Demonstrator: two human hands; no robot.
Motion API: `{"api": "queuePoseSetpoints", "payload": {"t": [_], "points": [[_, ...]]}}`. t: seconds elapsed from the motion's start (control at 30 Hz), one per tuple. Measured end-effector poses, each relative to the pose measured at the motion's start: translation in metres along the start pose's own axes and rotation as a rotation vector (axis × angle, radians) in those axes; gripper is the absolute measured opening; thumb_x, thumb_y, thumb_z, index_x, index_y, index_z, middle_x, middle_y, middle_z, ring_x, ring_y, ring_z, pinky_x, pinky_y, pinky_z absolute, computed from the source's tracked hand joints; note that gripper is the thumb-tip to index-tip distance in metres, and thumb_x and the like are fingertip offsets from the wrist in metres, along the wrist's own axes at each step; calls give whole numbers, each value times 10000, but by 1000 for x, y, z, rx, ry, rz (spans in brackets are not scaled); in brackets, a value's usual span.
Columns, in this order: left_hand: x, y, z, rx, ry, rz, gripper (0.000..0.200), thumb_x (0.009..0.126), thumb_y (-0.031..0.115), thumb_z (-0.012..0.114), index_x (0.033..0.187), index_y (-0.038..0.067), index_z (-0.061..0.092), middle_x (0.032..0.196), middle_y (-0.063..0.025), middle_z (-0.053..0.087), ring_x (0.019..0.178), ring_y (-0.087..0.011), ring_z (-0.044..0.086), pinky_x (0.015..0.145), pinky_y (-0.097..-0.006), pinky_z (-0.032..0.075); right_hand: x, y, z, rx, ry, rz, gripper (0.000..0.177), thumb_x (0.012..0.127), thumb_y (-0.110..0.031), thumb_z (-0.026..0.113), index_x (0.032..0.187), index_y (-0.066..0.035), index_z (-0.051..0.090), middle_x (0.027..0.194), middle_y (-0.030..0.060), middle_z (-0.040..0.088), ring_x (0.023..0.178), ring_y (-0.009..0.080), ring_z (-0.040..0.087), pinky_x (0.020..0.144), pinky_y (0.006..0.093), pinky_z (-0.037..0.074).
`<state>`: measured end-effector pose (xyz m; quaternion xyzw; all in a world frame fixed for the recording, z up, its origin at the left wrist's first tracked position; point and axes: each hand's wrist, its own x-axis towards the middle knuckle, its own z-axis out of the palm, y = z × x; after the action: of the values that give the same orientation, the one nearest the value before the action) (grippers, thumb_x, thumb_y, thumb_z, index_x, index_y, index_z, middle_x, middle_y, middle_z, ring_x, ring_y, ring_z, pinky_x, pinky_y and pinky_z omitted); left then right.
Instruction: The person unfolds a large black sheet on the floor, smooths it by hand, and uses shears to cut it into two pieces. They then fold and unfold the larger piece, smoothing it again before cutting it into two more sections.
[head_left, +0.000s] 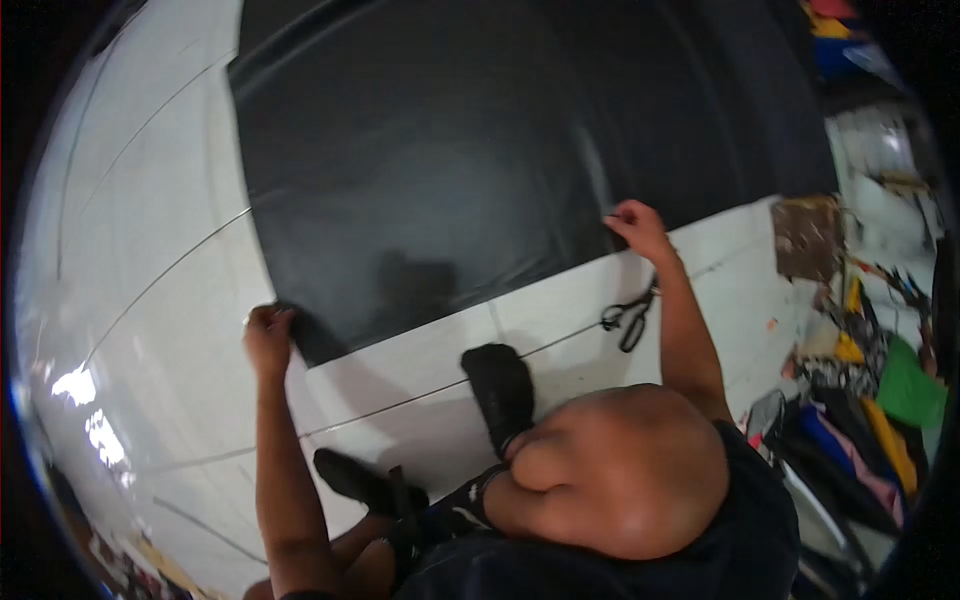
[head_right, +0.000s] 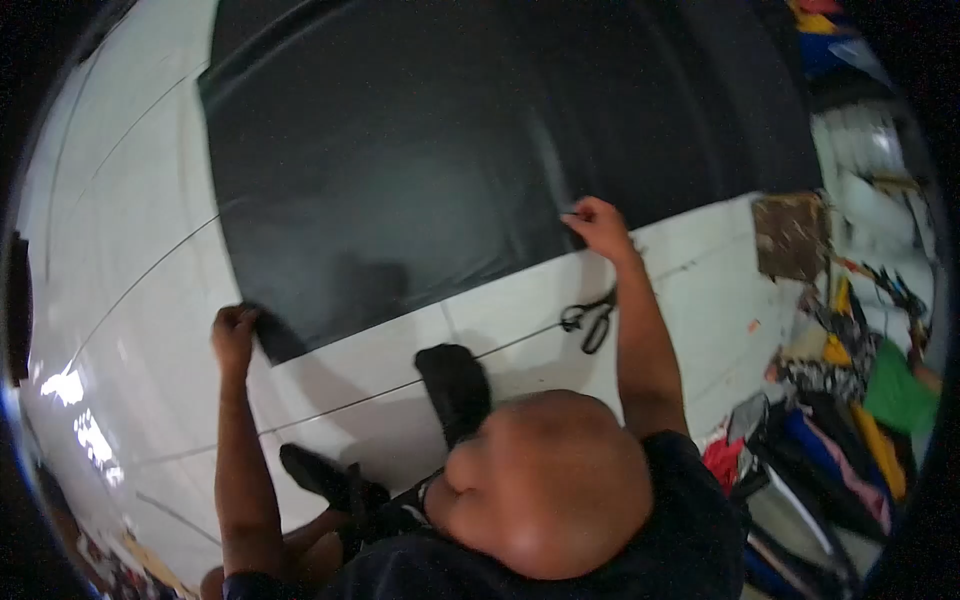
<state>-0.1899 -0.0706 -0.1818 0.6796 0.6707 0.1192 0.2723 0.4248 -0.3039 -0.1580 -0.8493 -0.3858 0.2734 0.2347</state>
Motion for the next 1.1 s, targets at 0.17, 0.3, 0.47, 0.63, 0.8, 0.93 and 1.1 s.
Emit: {"api": "queuePoseSetpoints", "payload": {"t": [0.17,0.3,0.47,0.63,0.8,0.93,1.1], "points": [[0,0,-1,-64,-50,-101,297,813,210,770,1000,3,670,847,-91,692,790,-218,657,749,-343,510,8,-10,-11,-42,-108,148,292,811,-263,814,860,-33,640,755,3,615,703,99,541,664,266,460],[-3,9,-2,-113,2,-13,261,834,192,763,979,1,659,802,-56,671,687,-157,602,659,-310,488,10,-1,-11,57,-85,137,272,792,-243,836,823,-43,655,740,-7,623,687,82,542,650,256,459],[-2,5,0,-211,-35,-102,230,846,169,764,965,3,659,753,-30,639,600,-99,520,574,-269,444,14,5,-10,64,-98,164,285,780,-266,842,812,-37,677,743,19,639,702,110,557,665,285,465],[1,-15,4,-161,-5,-51,222,844,163,761,971,6,669,770,-41,658,645,-123,565,613,-282,464,7,-9,-13,35,-73,166,278,778,-258,839,830,-37,678,756,22,643,706,113,559,670,287,467],[1,-35,14,-198,-12,25,185,843,168,738,972,54,671,796,-69,673,723,-171,620,681,-338,501,4,0,-13,19,-49,37,330,762,-259,851,796,-40,606,731,9,573,701,108,508,650,297,453],[-14,19,7,-145,63,-31,458,800,110,717,1225,47,559,950,-123,593,846,-250,594,767,-375,498,9,16,-6,95,-39,50,339,763,-223,852,868,-39,587,718,9,550,692,113,508,673,289,462],[-27,73,11,211,166,109,498,814,290,727,1221,48,574,1128,-203,538,1067,-388,517,922,-470,430,2,-28,-19,-126,-29,106,416,770,-201,828,1060,-42,576,882,88,613,811,211,598,736,353,492]]}}
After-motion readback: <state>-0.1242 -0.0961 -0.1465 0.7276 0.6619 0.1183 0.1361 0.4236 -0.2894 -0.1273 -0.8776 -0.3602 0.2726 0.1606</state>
